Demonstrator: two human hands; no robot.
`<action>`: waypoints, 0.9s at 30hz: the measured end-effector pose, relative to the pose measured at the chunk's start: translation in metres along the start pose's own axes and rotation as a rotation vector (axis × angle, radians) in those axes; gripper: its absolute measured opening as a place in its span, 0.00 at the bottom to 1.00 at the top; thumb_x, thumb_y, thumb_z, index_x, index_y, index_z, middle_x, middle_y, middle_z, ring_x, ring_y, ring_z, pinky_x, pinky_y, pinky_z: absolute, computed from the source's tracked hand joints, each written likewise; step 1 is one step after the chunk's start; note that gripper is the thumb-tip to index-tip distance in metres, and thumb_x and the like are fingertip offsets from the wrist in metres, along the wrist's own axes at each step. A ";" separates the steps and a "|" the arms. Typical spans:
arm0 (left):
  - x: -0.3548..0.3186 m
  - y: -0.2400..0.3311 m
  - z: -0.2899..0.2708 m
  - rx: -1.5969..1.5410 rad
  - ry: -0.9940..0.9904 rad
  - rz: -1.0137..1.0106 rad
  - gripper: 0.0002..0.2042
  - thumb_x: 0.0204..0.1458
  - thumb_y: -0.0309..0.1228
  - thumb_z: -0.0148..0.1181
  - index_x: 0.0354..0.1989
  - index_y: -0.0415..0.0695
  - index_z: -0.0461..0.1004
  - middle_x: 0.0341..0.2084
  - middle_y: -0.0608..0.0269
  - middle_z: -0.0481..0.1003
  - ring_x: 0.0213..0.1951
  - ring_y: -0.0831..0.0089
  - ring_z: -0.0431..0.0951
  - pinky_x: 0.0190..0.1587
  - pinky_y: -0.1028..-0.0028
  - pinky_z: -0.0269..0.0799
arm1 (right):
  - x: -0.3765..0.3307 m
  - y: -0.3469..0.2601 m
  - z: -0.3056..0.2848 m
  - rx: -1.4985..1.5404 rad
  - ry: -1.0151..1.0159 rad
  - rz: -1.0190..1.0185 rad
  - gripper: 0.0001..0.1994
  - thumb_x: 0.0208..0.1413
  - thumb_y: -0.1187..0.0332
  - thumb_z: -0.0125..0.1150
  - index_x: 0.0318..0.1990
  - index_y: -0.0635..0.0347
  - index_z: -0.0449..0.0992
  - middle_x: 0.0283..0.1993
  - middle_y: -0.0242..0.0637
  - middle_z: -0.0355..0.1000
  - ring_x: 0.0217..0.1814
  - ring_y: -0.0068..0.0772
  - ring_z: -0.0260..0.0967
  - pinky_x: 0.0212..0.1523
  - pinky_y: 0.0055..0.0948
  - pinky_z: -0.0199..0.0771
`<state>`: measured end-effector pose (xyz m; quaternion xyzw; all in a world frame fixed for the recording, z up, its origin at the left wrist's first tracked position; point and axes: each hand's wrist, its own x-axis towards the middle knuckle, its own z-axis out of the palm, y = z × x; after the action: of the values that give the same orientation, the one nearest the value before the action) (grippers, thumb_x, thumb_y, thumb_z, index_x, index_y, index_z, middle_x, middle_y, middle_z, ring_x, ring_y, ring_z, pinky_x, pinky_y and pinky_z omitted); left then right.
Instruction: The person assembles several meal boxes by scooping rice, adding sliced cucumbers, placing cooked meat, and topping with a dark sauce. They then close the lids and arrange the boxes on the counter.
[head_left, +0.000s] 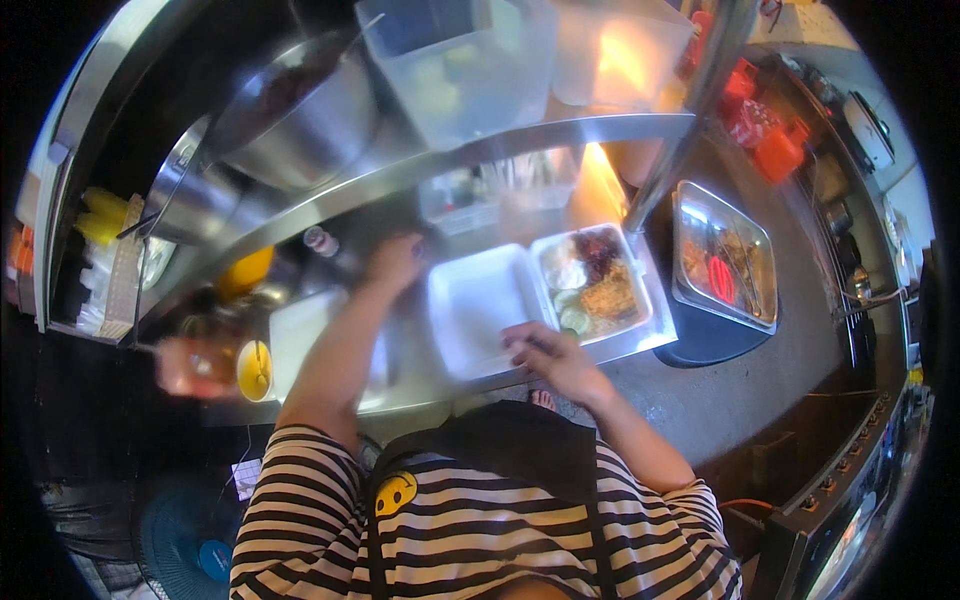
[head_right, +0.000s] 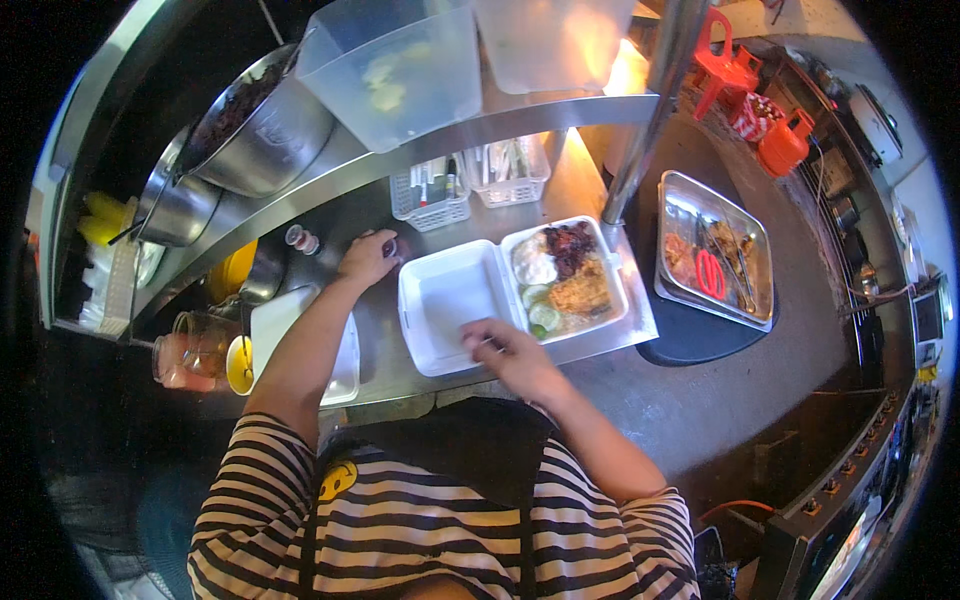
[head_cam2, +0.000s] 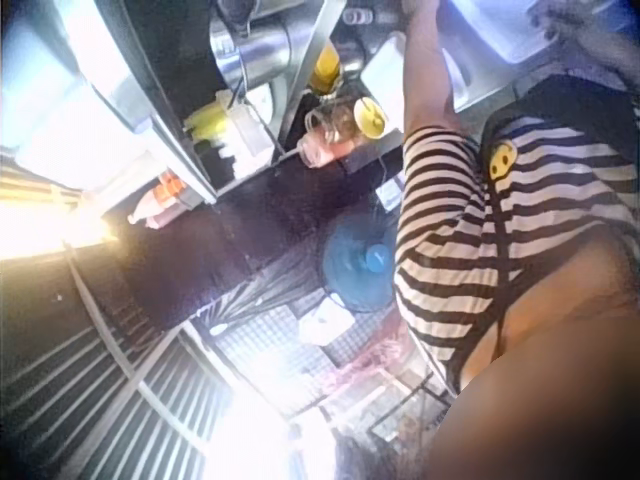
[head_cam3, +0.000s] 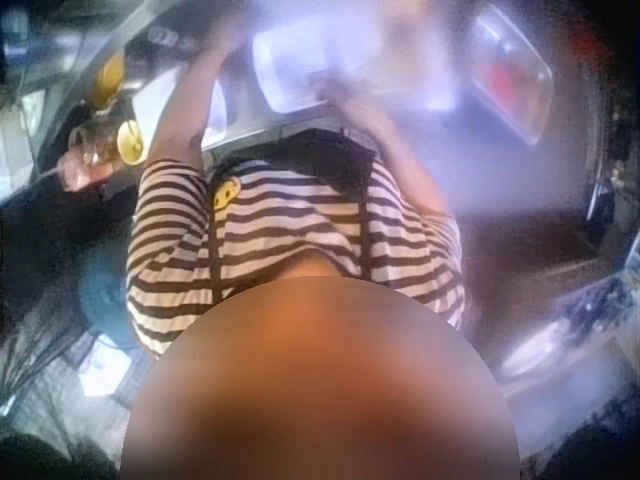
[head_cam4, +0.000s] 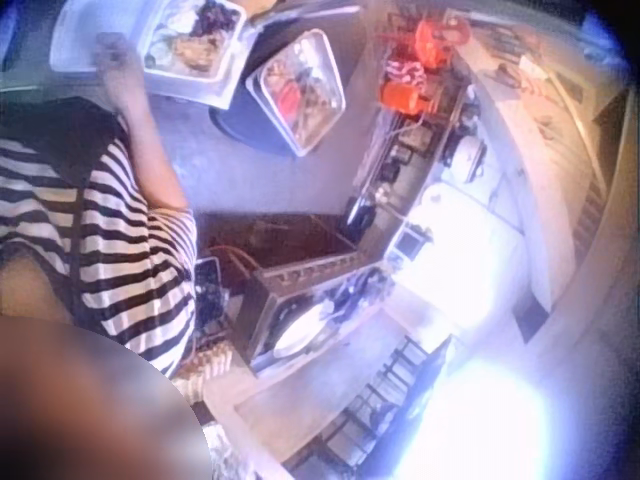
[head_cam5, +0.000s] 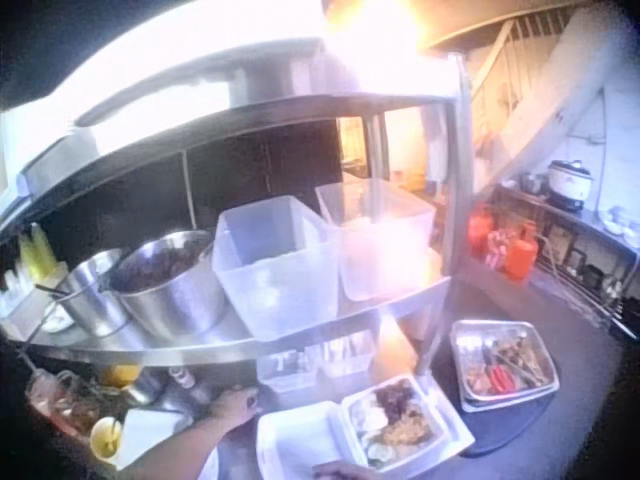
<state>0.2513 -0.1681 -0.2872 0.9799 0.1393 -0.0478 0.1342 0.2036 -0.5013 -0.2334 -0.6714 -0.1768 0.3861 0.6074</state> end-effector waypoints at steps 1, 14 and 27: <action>-0.002 0.004 -0.005 0.046 -0.010 -0.017 0.27 0.42 0.38 0.67 0.54 0.48 0.70 0.46 0.48 0.74 0.49 0.52 0.74 0.53 0.62 0.70 | -0.002 0.014 -0.020 -0.046 0.160 -0.091 0.14 0.60 0.66 0.56 0.50 0.62 0.72 0.40 0.35 0.73 0.40 0.27 0.69 0.44 0.27 0.70; -0.193 -0.075 -0.109 0.247 0.156 -0.180 0.20 0.42 0.37 0.67 0.41 0.38 0.75 0.30 0.50 0.77 0.33 0.61 0.79 0.38 0.67 0.73 | 0.028 0.055 -0.169 0.167 0.652 -0.127 0.19 0.62 0.62 0.51 0.55 0.66 0.68 0.51 0.41 0.70 0.54 0.33 0.65 0.55 0.29 0.63; -0.192 -0.057 -0.129 0.028 0.398 -0.214 0.31 0.44 0.46 0.67 0.54 0.39 0.70 0.41 0.45 0.75 0.40 0.57 0.78 0.44 0.64 0.73 | 0.026 0.093 -0.136 0.310 0.697 -0.177 0.19 0.62 0.67 0.50 0.59 0.64 0.64 0.55 0.40 0.65 0.54 0.29 0.62 0.55 0.26 0.60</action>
<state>0.0586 -0.1294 -0.1531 0.9514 0.2656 0.1305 0.0848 0.2987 -0.5937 -0.3350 -0.6449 0.0432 0.1032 0.7560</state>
